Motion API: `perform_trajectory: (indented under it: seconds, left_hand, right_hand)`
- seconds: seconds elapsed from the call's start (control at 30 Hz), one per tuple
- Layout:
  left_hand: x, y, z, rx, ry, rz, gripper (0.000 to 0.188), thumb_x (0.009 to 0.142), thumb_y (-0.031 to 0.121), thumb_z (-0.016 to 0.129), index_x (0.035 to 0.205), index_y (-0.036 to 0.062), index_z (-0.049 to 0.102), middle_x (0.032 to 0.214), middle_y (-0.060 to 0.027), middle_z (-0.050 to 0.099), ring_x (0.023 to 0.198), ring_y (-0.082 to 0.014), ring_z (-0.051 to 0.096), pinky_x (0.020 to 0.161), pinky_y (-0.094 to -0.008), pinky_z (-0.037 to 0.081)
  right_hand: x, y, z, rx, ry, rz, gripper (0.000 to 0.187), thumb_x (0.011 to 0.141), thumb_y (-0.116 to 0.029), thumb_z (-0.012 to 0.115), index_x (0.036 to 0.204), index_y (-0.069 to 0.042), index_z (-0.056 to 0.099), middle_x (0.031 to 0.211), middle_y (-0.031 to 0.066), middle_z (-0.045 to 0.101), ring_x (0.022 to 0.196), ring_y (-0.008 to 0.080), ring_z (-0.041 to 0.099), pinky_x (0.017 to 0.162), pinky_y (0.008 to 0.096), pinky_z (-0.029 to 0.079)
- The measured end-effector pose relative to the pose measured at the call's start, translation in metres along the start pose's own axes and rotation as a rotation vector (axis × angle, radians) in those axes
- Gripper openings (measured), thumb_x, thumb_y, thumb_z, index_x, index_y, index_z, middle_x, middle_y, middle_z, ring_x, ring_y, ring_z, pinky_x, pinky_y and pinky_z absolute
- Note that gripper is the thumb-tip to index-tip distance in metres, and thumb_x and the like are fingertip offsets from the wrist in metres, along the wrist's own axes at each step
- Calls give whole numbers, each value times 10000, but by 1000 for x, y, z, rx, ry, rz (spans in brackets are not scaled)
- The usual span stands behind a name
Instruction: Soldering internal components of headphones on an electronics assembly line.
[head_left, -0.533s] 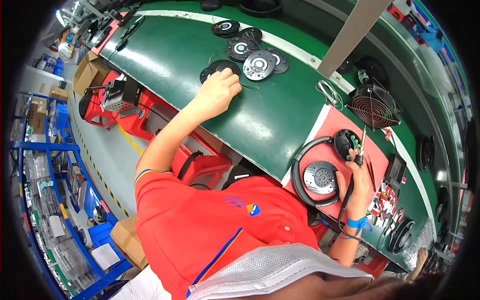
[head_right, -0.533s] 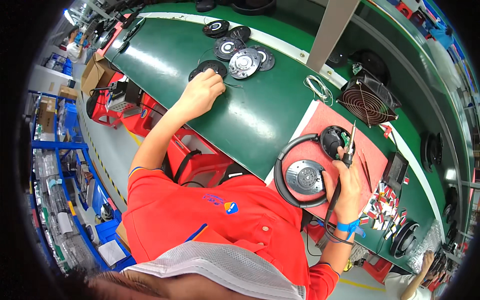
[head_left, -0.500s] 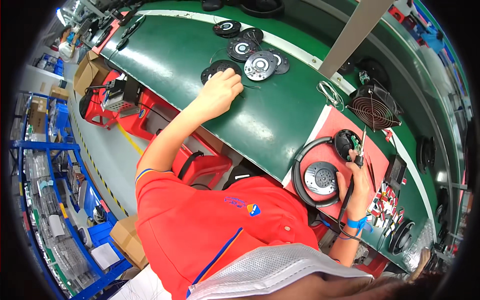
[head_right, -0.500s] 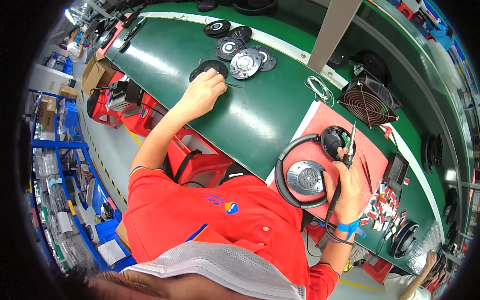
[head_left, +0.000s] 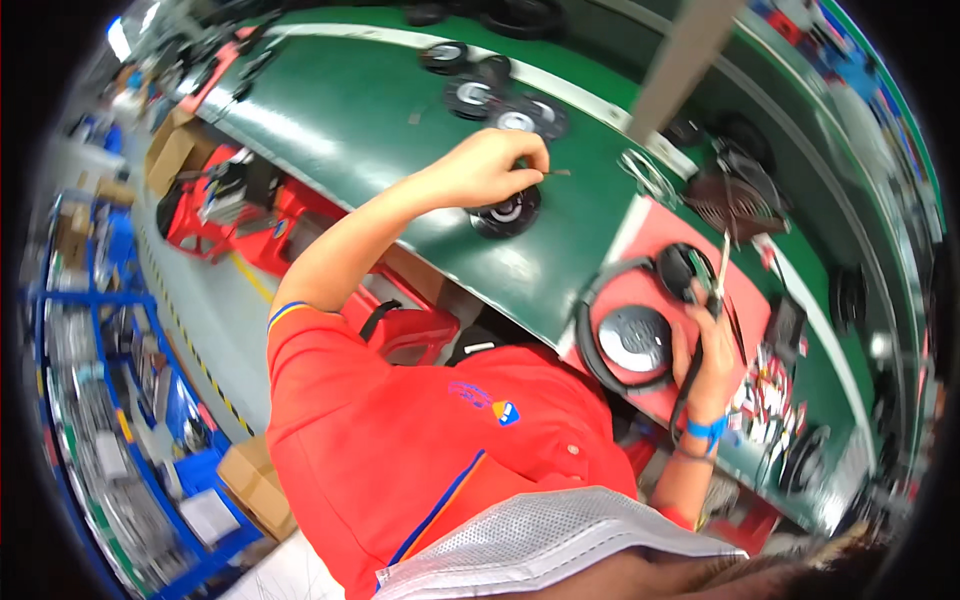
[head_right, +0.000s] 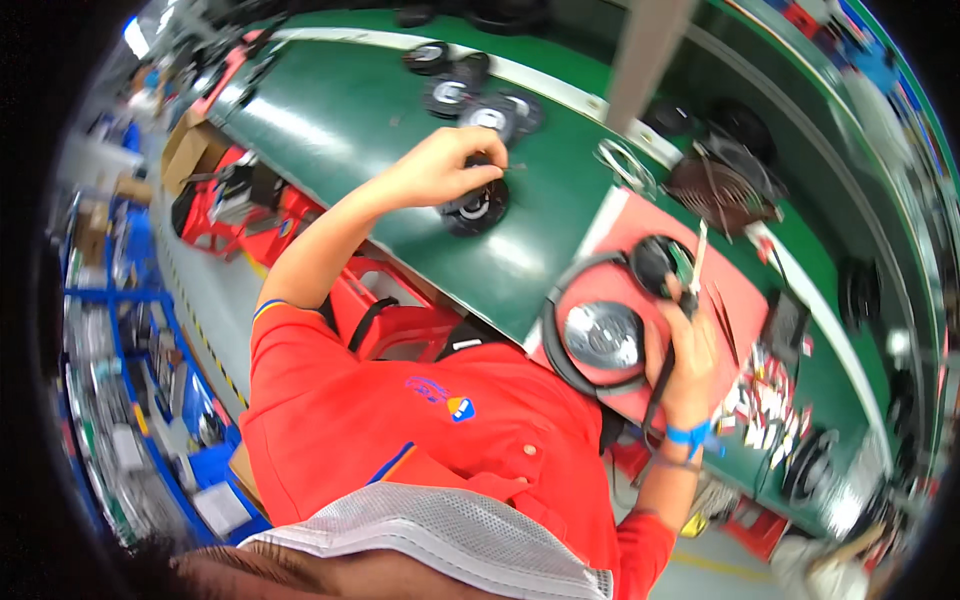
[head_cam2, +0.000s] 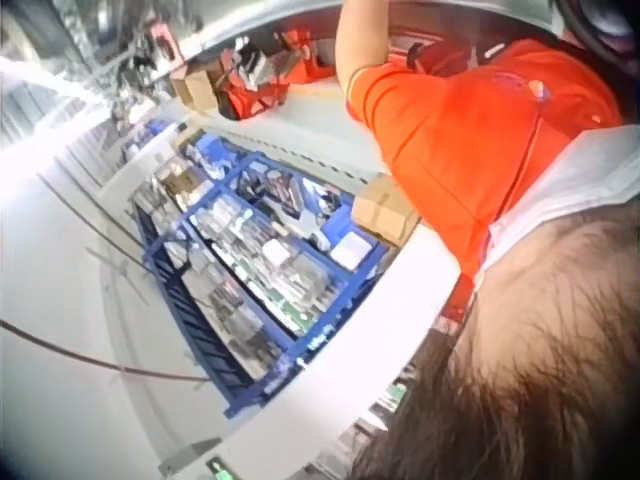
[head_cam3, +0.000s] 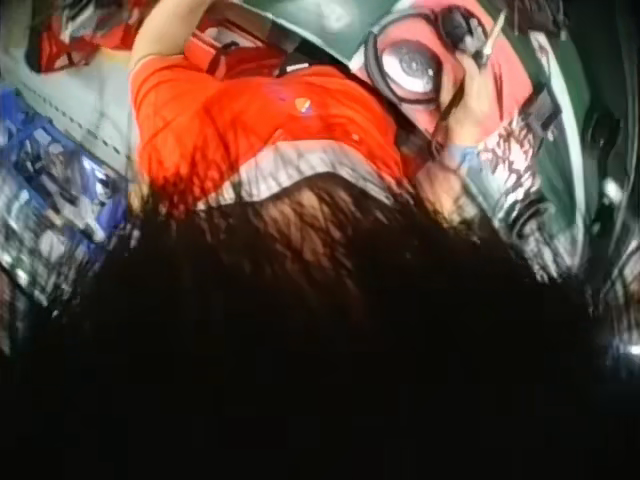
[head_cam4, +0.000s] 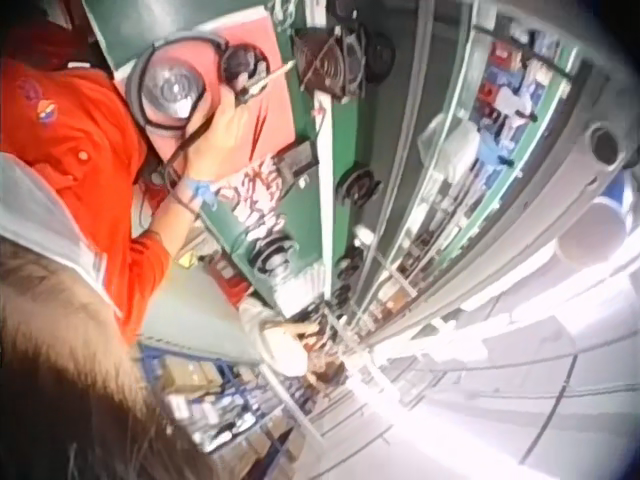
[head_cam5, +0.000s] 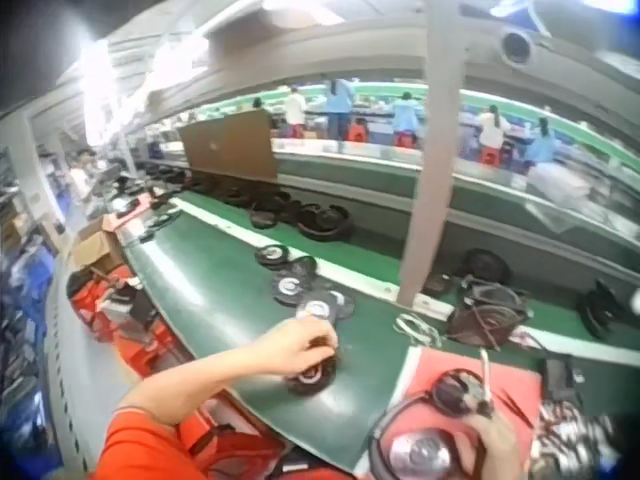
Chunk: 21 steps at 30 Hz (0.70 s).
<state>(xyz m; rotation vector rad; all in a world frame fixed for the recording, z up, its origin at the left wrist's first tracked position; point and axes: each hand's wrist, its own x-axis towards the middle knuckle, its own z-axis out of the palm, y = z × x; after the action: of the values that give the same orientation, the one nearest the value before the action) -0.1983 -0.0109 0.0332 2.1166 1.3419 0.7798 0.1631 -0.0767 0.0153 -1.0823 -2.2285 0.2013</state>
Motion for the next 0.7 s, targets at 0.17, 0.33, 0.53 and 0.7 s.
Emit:
perform_trajectory:
  seconds: [0.17,0.33,0.53,0.7]
  left_hand:
    - [25,36,51,-562,-235,-77,84,897,69,581,919,14,521,862,-35,606,817,-115,603,775,-270,485]
    - [42,81,81,-626,-354,-156,62,887,37,583,908,-4,541,785,-41,609,689,-91,597,623,-240,484]
    - [47,118,80,-468,-426,-190,94,847,64,610,856,-26,584,657,-50,616,543,-99,590,501,-252,460]
    - [74,112,56,-145,-276,-90,108,852,98,597,871,-8,609,648,-53,606,540,-104,565,508,-261,460]
  right_hand:
    - [15,1,8,185,182,-24,355,691,51,712,1006,-54,587,1129,135,656,936,322,641,797,366,508]
    - [16,0,12,389,290,104,323,757,84,679,1035,-27,558,1113,169,655,1034,264,641,894,342,497]
    - [20,-8,7,589,316,208,327,773,87,679,1059,0,547,1021,124,657,923,188,651,803,287,529]
    - [19,-4,7,625,345,191,345,779,111,657,1077,1,521,1001,150,654,895,194,653,789,294,533]
